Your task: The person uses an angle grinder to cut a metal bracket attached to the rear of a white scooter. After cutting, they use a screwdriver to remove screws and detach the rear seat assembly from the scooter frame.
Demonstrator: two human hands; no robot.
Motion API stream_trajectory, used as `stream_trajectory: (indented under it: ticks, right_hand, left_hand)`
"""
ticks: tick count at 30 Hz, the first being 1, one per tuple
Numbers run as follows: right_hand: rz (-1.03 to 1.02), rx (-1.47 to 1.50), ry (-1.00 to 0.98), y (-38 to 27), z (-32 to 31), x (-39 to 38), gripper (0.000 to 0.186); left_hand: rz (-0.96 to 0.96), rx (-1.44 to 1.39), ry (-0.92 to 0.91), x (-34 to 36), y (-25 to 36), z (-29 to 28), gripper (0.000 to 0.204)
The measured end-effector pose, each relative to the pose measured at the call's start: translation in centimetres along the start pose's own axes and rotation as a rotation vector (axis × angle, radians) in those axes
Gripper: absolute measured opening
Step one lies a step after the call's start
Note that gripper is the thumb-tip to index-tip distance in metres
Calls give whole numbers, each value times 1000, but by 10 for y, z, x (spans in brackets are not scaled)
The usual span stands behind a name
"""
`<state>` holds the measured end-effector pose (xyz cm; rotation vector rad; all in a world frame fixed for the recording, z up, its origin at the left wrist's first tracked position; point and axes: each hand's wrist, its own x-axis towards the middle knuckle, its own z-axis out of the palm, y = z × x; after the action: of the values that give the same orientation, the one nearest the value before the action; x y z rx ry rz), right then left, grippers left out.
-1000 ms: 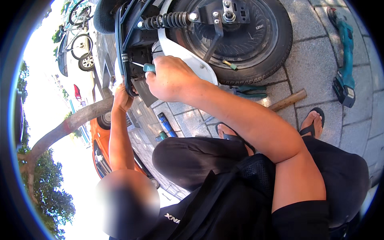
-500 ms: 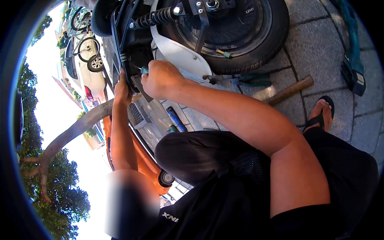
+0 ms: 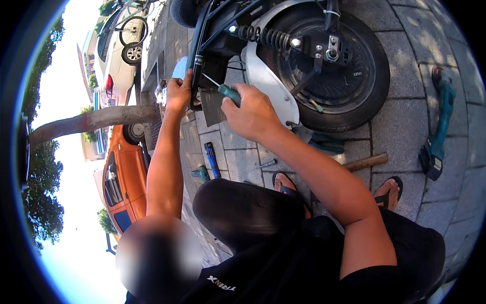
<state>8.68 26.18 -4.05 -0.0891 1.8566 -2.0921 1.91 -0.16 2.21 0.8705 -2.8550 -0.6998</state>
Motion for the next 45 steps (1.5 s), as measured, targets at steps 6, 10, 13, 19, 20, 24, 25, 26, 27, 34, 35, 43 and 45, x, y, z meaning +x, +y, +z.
stream_trajectory:
  ticks: [6, 10, 13, 19, 20, 24, 25, 26, 27, 34, 35, 43, 45]
  right_hand:
    - [-224, -274, 11, -69, -26, 39, 43]
    - [-402, -645, -86, -136, -17, 89, 37]
    - [-512, -986, -247, -178, 6, 126, 39]
    - [-469, -1449, -500, -243, 66, 170, 30]
    - [-421, -1517, -547, -252, 84, 176, 29]
    - [-417, -1509, -729, -246, 106, 200, 26]
    - [-422, -1491, -770, -248, 105, 202, 26]
    - [-482, -1462, -804, -242, 98, 197, 25]
    - [-513, -1419, -796, -241, 90, 186, 25]
    - [-408, -1432, -887, -244, 105, 209, 28]
    - [-470, -1407, -875, -241, 100, 207, 28]
    - [-649, -1258, -786, -218, 70, 184, 23]
    - [-633, -1259, -760, -216, 69, 181, 22]
  left_hand:
    - [-29, -7, -42, 1, -9, -6, 61]
    - [-21, -119, -84, -3, -11, -3, 58]
    - [18, -124, -63, -5, -22, -1, 58]
    - [84, -149, -78, -2, -19, 2, 53]
    - [51, -147, -118, -1, -18, -1, 51]
    - [78, -161, -123, 0, -24, 3, 50]
    - [81, -184, -128, 1, -22, 0, 50]
    - [80, -201, -129, 2, -24, -2, 49]
    - [93, -226, -116, 1, -27, 0, 48]
    - [93, -273, -93, 1, -28, 4, 44]
    - [78, -265, -95, 1, -28, 4, 44]
    - [58, -255, -89, 2, -29, 4, 43]
    - [61, -259, -80, 1, -30, 4, 43]
